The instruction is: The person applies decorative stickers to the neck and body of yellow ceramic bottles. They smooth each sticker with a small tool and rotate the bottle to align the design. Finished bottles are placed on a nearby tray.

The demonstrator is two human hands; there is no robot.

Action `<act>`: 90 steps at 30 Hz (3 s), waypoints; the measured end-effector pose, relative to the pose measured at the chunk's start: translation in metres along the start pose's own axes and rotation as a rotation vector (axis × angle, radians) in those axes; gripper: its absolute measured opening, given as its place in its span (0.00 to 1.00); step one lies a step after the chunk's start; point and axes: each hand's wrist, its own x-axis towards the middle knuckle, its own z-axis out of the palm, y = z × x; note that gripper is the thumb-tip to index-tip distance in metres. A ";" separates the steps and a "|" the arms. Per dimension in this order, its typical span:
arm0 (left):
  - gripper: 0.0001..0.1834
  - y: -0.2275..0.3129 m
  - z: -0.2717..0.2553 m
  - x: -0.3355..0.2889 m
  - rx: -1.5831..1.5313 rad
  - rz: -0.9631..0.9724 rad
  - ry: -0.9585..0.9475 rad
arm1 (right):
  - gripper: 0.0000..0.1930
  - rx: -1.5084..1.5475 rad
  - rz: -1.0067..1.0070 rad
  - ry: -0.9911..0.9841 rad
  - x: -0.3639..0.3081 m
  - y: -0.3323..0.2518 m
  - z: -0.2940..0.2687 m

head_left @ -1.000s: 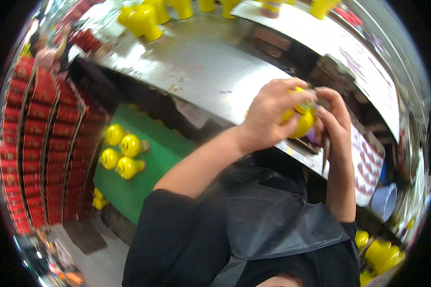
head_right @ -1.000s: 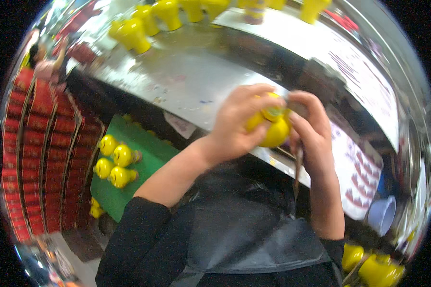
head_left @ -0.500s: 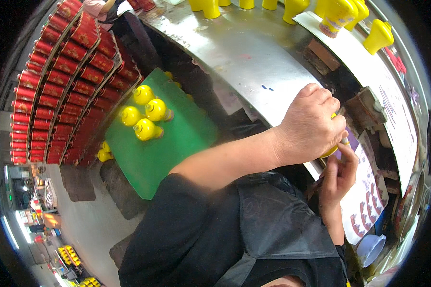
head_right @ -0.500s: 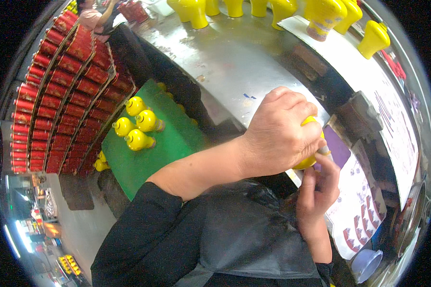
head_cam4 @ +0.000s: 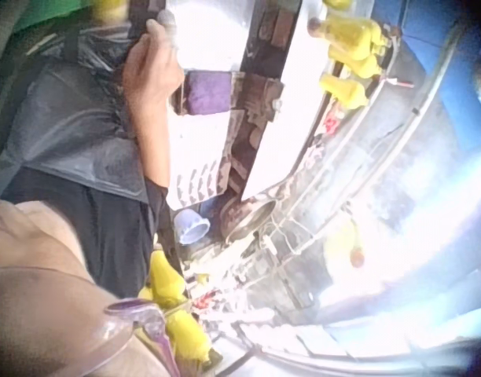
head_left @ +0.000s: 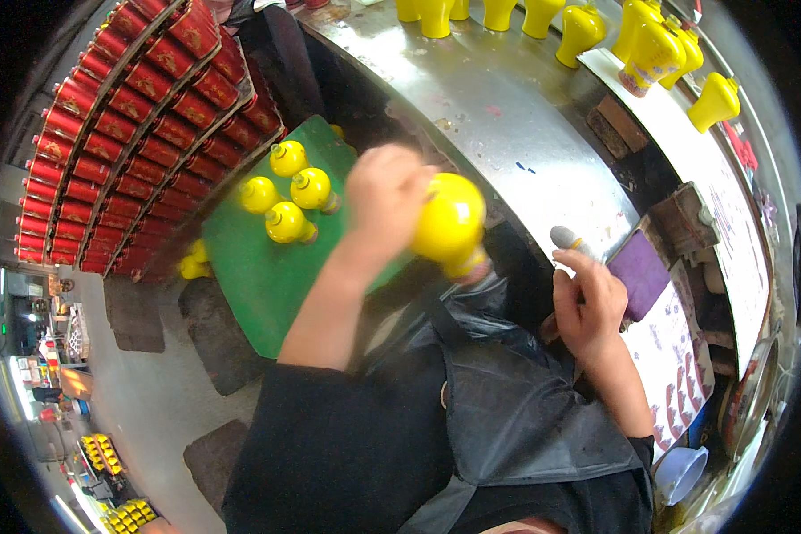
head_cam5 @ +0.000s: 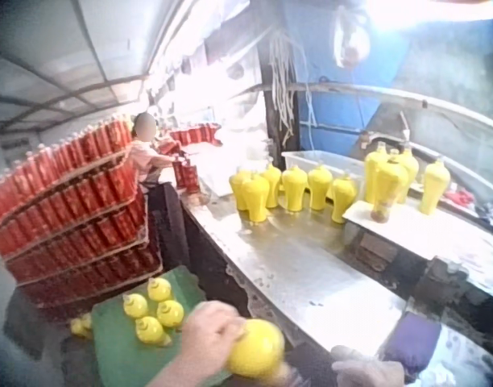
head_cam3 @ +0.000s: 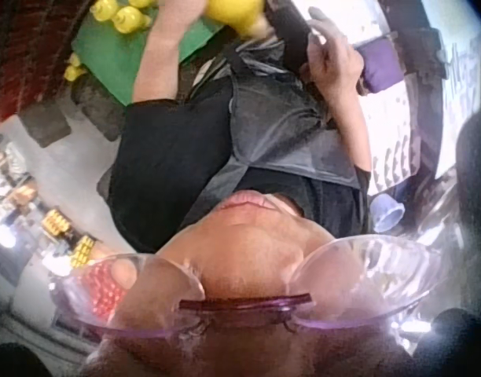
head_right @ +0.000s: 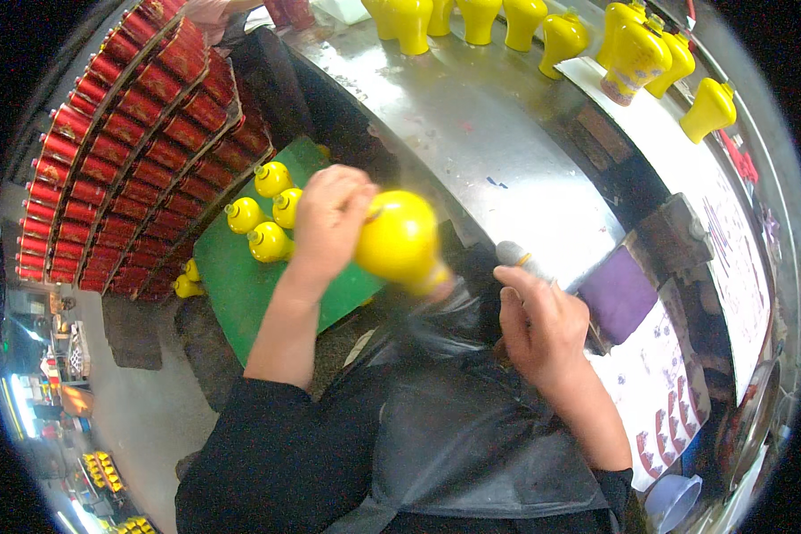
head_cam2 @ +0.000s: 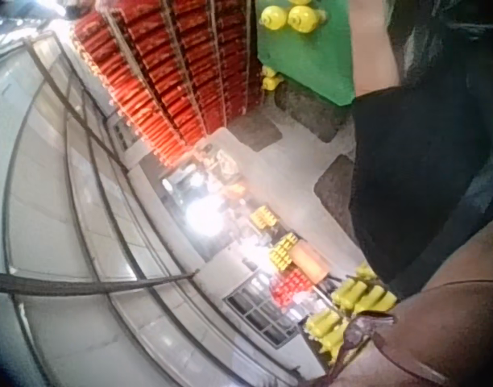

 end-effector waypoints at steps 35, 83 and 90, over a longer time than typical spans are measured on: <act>0.18 -0.026 -0.024 0.029 -0.605 0.171 -0.310 | 0.18 0.633 0.509 -0.336 0.101 -0.057 0.056; 0.19 0.060 -0.007 0.064 -0.930 0.074 -0.495 | 0.12 0.480 0.601 -0.237 0.098 -0.035 -0.019; 0.19 0.062 0.000 0.066 -1.009 0.007 -0.560 | 0.12 0.607 0.714 -0.268 0.094 -0.025 -0.022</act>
